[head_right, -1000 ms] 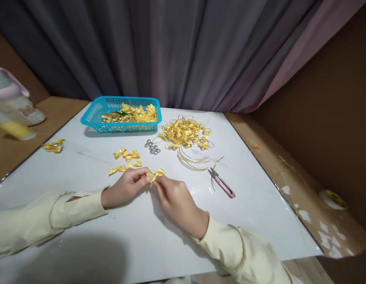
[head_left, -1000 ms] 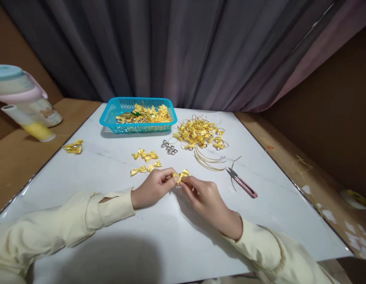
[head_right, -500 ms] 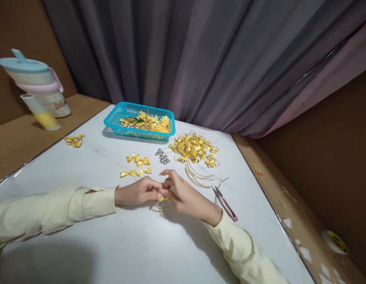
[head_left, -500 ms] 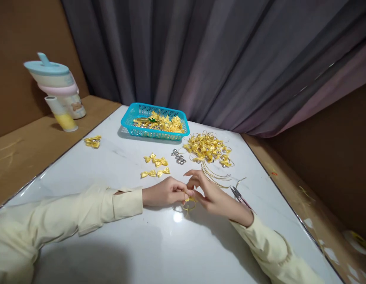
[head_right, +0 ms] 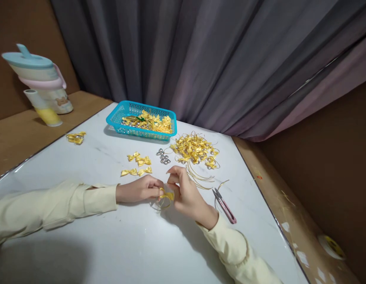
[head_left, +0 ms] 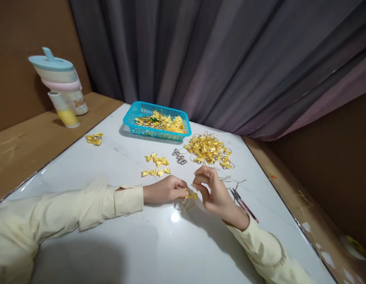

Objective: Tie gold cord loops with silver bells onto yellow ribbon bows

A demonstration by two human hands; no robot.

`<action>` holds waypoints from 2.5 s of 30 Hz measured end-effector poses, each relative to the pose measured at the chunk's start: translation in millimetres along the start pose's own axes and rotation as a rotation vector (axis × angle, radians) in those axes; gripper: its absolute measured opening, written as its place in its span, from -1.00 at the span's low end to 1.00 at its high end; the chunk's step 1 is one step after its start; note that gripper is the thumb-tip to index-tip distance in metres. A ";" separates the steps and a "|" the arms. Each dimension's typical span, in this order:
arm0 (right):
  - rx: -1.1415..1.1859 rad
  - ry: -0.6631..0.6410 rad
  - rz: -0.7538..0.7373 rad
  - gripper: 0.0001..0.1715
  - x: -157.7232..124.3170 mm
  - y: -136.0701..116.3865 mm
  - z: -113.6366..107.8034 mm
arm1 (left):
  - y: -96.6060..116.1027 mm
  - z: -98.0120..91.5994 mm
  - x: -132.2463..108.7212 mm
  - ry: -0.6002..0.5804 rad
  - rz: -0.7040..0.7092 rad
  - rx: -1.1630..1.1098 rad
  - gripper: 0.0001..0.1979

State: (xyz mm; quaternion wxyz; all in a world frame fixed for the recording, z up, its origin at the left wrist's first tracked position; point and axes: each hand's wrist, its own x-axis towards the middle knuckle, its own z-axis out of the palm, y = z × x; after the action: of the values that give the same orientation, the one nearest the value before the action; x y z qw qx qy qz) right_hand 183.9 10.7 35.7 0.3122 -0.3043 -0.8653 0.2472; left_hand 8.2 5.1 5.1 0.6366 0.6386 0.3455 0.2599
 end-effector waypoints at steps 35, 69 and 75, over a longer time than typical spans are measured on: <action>0.551 0.329 0.633 -0.52 26.6 24.2 -30.9 | -2.1 1.2 -3.7 -0.121 0.122 0.234 -0.84; 0.886 0.113 0.973 -0.36 -22.5 20.0 -44.2 | -13.0 10.0 -9.2 0.132 0.510 0.804 -0.78; 0.594 0.086 0.830 -0.14 -22.2 12.0 -45.4 | -17.5 14.7 -15.5 0.129 1.091 1.344 -0.85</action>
State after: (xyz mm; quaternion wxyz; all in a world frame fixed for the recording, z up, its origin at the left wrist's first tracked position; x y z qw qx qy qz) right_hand 233.4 14.7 50.6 0.2962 -0.5301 -0.5505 0.5729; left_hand 7.9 -17.0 -11.4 -0.1097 0.9399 0.1067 0.3053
